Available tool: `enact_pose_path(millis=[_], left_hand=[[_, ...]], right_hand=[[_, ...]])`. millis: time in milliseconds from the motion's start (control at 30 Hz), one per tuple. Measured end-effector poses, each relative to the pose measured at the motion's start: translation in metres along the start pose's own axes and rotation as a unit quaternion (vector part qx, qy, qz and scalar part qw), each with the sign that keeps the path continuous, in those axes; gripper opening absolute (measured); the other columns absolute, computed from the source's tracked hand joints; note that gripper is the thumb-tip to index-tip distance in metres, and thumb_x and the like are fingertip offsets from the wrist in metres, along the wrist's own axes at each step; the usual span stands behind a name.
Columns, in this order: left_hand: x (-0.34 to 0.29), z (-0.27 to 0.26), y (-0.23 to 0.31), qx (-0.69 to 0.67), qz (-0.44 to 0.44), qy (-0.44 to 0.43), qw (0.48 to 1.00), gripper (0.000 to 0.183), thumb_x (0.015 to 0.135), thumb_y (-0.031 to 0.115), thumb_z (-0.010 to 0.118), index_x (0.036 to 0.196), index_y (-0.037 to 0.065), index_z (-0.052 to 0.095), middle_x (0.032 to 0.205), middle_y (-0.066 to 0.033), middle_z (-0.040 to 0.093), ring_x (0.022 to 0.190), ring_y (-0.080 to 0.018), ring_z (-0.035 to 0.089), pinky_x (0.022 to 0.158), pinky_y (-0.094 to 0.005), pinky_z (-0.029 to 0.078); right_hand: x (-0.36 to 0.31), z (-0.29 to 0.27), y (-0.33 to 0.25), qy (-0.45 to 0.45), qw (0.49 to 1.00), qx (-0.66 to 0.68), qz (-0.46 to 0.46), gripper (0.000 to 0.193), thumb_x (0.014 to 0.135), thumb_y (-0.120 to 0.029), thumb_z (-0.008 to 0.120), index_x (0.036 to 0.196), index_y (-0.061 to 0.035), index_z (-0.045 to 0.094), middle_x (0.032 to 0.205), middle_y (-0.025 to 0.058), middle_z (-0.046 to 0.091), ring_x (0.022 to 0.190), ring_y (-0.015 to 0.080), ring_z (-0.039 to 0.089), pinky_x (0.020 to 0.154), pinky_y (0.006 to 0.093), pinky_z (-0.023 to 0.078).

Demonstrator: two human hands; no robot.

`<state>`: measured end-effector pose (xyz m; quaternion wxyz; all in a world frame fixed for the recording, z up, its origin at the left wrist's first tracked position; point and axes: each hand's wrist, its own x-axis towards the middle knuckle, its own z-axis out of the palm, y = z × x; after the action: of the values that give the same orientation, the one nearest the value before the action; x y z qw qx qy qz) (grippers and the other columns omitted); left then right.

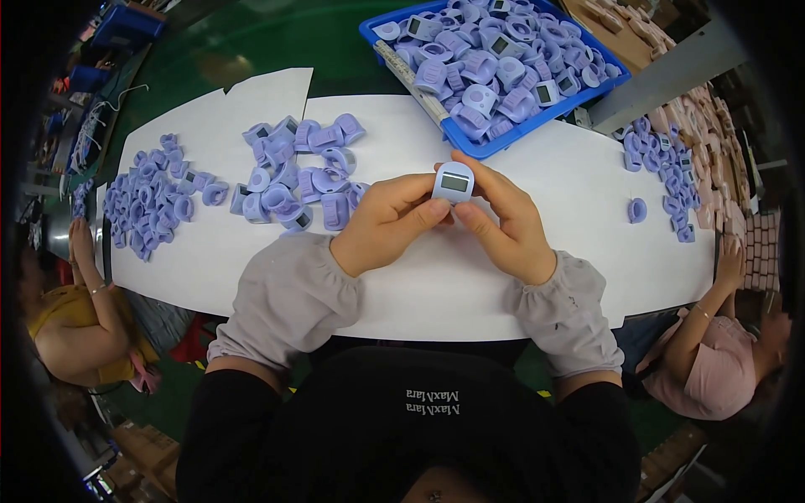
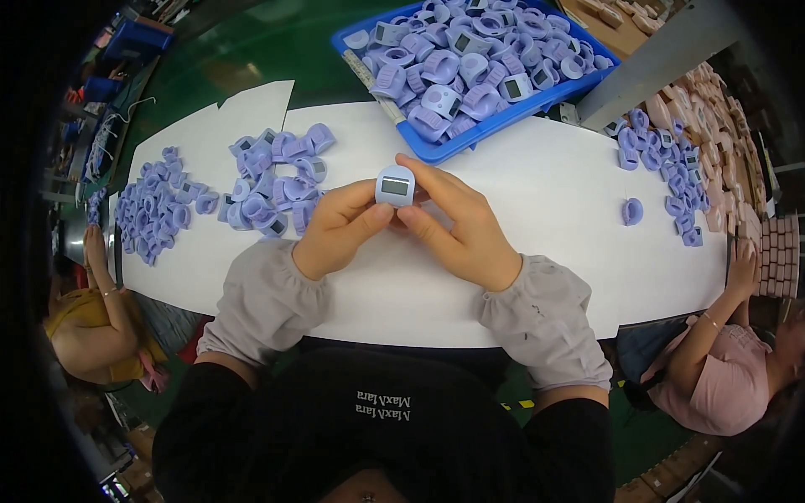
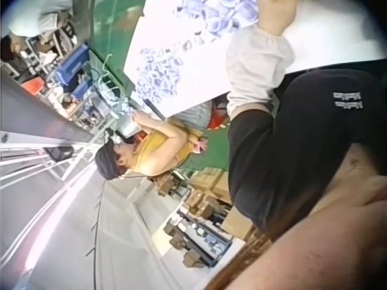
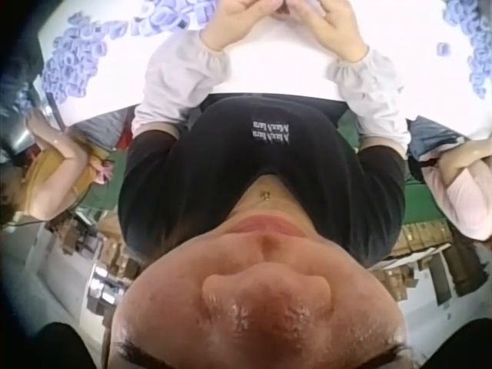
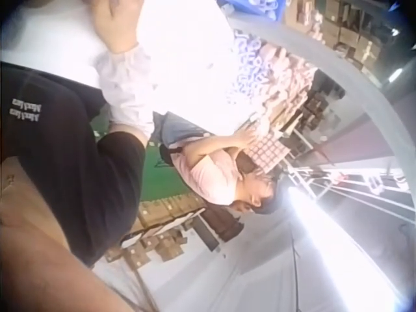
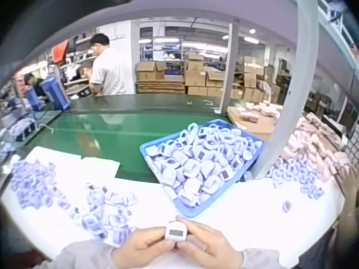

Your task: Assembling small electronic components by fitting them into plastic housings at a manufacturing workbench.

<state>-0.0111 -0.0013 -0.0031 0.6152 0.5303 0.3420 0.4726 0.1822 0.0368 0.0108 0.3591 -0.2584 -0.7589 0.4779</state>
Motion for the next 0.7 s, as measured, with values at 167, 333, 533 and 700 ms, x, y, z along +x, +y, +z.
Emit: enact_pose_path(millis=[167,333,533,700], left_hand=[[0.0011,0.0009,-0.0007,0.048,0.054,-0.005,0.997,0.025,0.097,0.016,0.052,0.112,-0.003,0.057,0.096,-0.008,0.064,0.086,-0.0131,0.061,0.077,-0.0272,0.05],[0.0015,-0.0004,-0.0007,0.076,0.065,-0.007,0.995,0.023,0.096,0.015,0.052,0.109,-0.003,0.059,0.095,-0.009,0.065,0.085,-0.0145,0.063,0.076,-0.0273,0.05],[0.0019,0.0012,-0.0005,0.115,0.075,0.005,0.991,0.02,0.095,0.012,0.053,0.108,-0.002,0.06,0.092,-0.0082,0.065,0.083,-0.0148,0.063,0.075,-0.0275,0.05],[0.0022,0.0028,-0.003,0.091,0.078,-0.006,0.993,0.022,0.094,0.011,0.053,0.111,-0.002,0.059,0.094,-0.0096,0.065,0.084,-0.0159,0.063,0.075,-0.028,0.05]], right_hand=[[0.0009,-0.0027,-0.0021,-0.01,1.0,-0.008,0.007,0.049,0.092,-0.008,0.055,0.137,0.0006,0.042,0.128,0.0149,0.056,0.114,0.0222,0.055,0.099,0.0326,0.041],[0.0009,-0.0036,-0.0007,-0.011,1.0,-0.018,0.001,0.049,0.091,-0.008,0.056,0.137,0.001,0.042,0.127,0.0151,0.057,0.113,0.0227,0.055,0.099,0.0331,0.04],[0.001,-0.0044,0.0004,-0.012,1.0,-0.023,-0.002,0.05,0.089,-0.005,0.057,0.136,0.0012,0.043,0.126,0.015,0.057,0.113,0.0226,0.056,0.098,0.0334,0.041],[-0.0007,-0.0054,-0.0015,0.006,0.999,-0.033,0.006,0.046,0.085,-0.003,0.058,0.13,0.0024,0.049,0.118,0.0142,0.061,0.107,0.0215,0.059,0.096,0.0336,0.043]])
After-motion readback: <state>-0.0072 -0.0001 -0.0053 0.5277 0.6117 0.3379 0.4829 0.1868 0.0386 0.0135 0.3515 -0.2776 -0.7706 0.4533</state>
